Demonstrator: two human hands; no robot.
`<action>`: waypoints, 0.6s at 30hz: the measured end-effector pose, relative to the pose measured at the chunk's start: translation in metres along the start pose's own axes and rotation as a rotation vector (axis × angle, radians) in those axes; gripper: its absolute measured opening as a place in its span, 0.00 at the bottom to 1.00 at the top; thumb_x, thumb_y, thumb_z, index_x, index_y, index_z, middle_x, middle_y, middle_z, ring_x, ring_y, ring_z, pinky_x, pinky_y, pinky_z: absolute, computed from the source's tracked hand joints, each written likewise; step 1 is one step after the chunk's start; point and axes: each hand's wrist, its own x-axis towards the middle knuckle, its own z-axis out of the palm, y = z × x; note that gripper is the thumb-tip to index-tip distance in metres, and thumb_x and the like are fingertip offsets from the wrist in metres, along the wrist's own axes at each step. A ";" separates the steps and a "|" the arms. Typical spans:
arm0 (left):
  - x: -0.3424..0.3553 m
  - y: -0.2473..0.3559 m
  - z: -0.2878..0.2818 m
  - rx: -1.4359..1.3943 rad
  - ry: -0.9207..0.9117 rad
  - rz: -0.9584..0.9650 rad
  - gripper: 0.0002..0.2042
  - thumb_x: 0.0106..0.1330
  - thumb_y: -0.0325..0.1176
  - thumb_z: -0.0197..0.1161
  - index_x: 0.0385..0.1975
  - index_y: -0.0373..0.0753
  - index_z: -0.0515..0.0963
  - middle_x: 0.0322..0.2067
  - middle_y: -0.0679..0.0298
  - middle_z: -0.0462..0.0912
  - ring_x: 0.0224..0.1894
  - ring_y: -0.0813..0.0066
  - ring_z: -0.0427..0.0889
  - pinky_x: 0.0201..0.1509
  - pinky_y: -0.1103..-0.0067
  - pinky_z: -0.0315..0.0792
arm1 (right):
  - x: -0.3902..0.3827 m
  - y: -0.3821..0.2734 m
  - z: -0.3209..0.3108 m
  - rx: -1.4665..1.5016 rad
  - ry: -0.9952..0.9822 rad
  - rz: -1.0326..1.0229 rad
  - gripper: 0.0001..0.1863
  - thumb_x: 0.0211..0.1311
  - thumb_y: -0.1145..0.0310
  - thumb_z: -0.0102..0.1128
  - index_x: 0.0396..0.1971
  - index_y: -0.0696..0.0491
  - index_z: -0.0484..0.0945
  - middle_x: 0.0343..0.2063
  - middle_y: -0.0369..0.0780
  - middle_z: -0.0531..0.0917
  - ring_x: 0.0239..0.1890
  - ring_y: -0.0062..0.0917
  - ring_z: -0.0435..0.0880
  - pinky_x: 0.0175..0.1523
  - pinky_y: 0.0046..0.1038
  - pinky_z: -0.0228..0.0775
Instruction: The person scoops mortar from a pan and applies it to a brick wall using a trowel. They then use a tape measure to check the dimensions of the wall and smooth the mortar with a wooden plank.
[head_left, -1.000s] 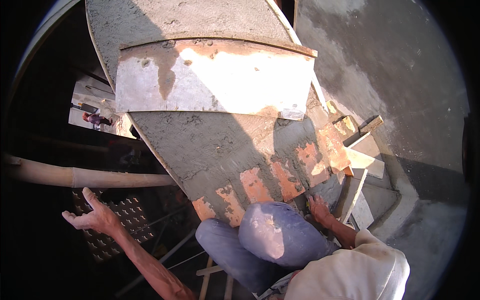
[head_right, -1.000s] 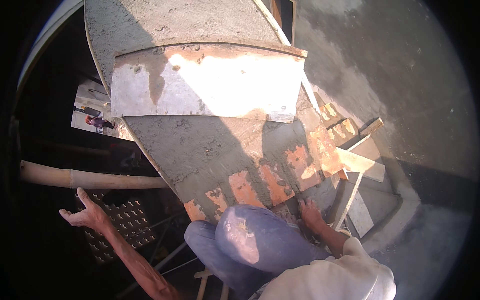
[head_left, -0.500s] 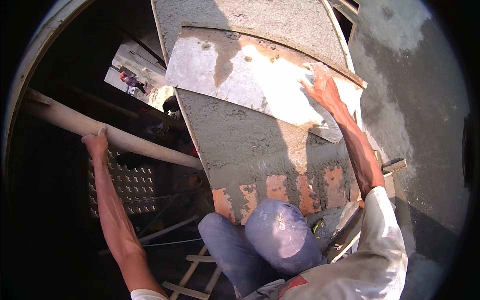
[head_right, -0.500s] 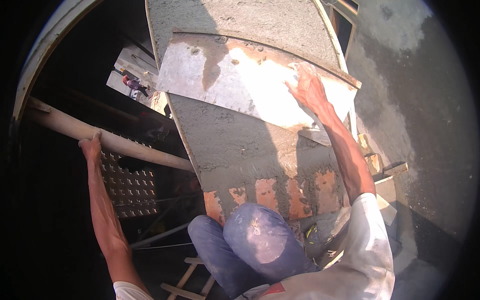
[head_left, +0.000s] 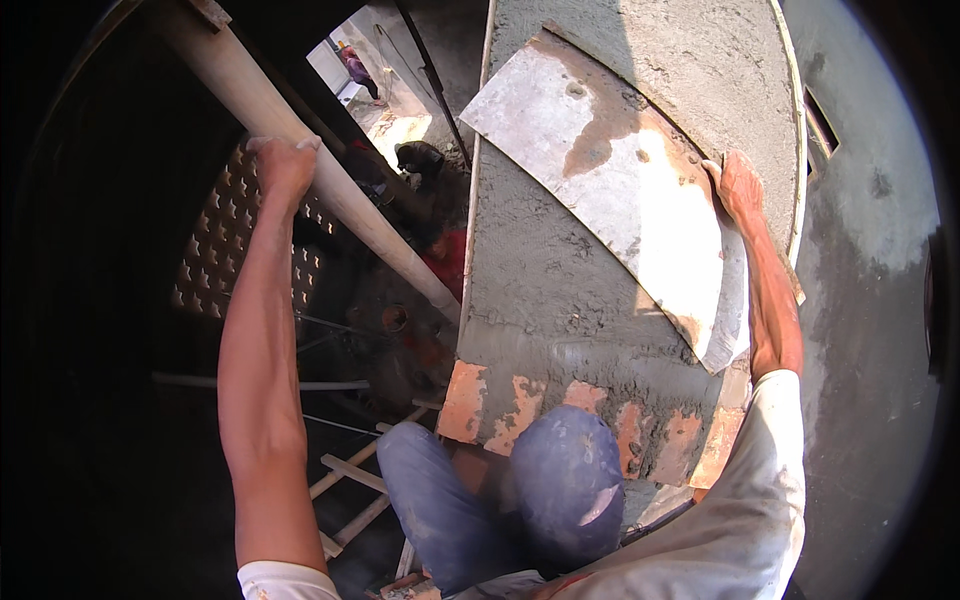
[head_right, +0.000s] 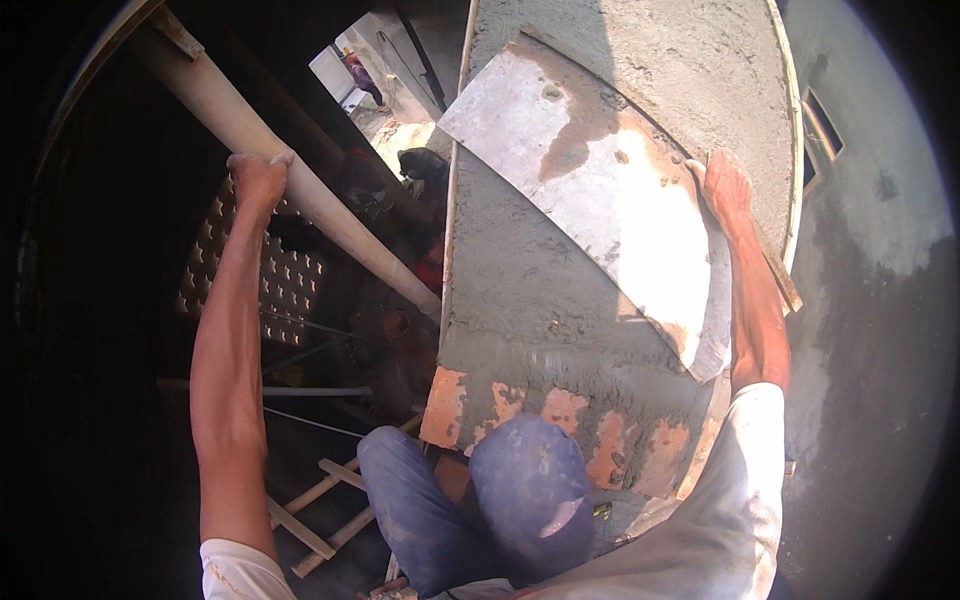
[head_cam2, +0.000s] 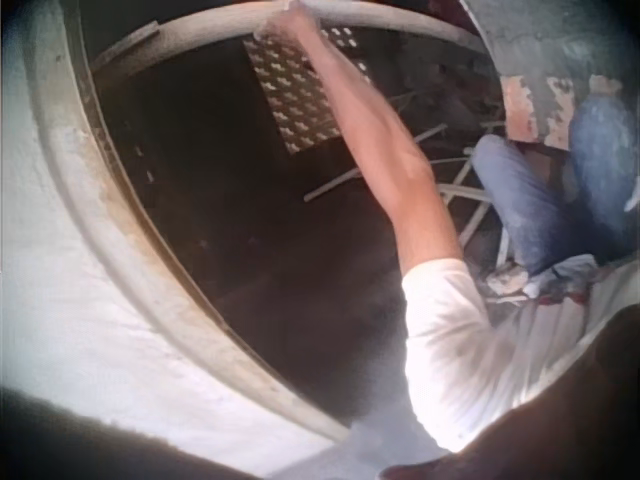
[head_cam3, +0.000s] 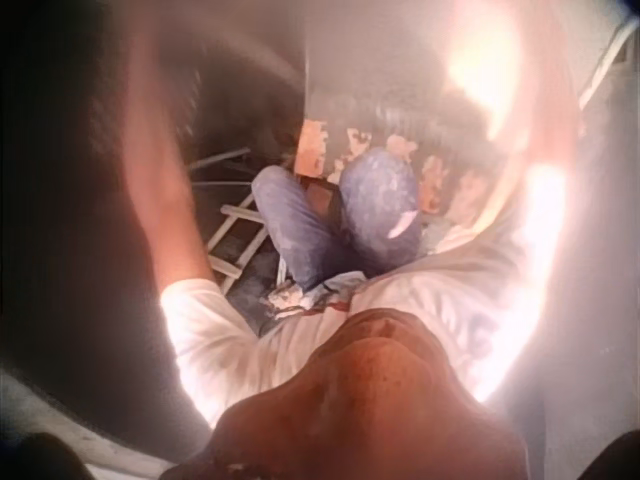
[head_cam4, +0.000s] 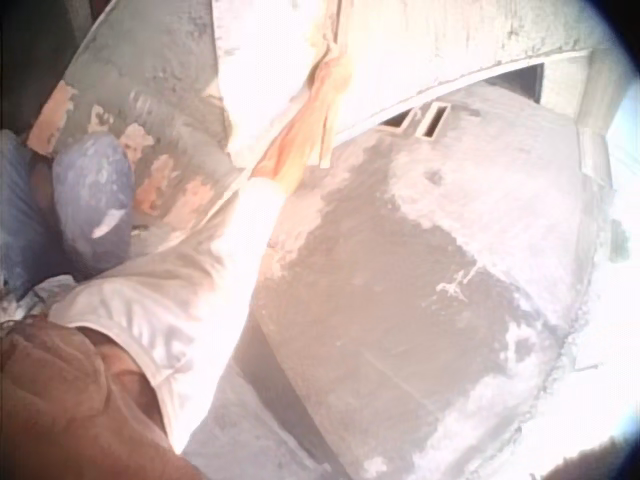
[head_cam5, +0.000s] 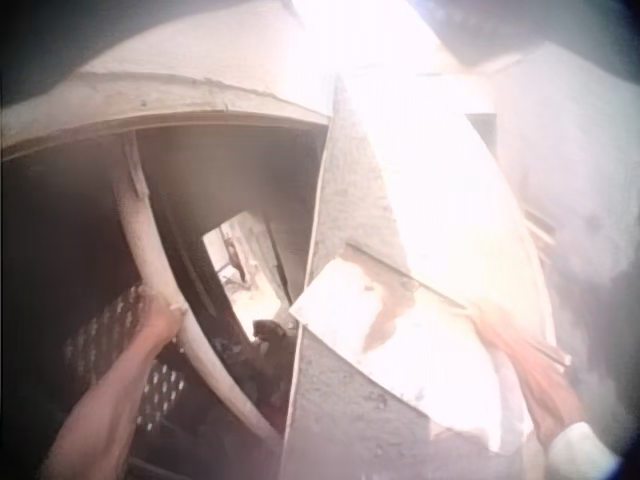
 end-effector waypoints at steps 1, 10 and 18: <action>0.005 -0.005 0.007 0.019 -0.004 0.012 0.50 0.59 0.41 0.77 0.63 0.07 0.50 0.56 0.27 0.77 0.60 0.41 0.82 0.66 0.66 0.76 | -0.001 0.001 -0.004 -0.013 0.043 -0.036 0.32 0.71 0.41 0.61 0.43 0.61 0.77 0.35 0.55 0.84 0.40 0.51 0.87 0.41 0.47 0.79; -0.025 0.037 -0.012 0.052 0.034 -0.049 0.28 0.61 0.41 0.73 0.57 0.29 0.80 0.52 0.42 0.86 0.55 0.55 0.88 0.60 0.67 0.80 | -0.003 0.024 -0.094 -0.191 0.274 -0.275 0.22 0.77 0.50 0.57 0.56 0.54 0.79 0.45 0.44 0.85 0.41 0.45 0.88 0.41 0.40 0.82; -0.048 0.045 -0.029 0.066 -0.088 -0.119 0.37 0.58 0.43 0.77 0.64 0.28 0.74 0.57 0.40 0.83 0.60 0.48 0.84 0.66 0.65 0.77 | -0.071 0.027 -0.135 0.114 -0.012 -0.483 0.18 0.75 0.65 0.62 0.59 0.57 0.77 0.45 0.54 0.85 0.44 0.53 0.88 0.43 0.45 0.80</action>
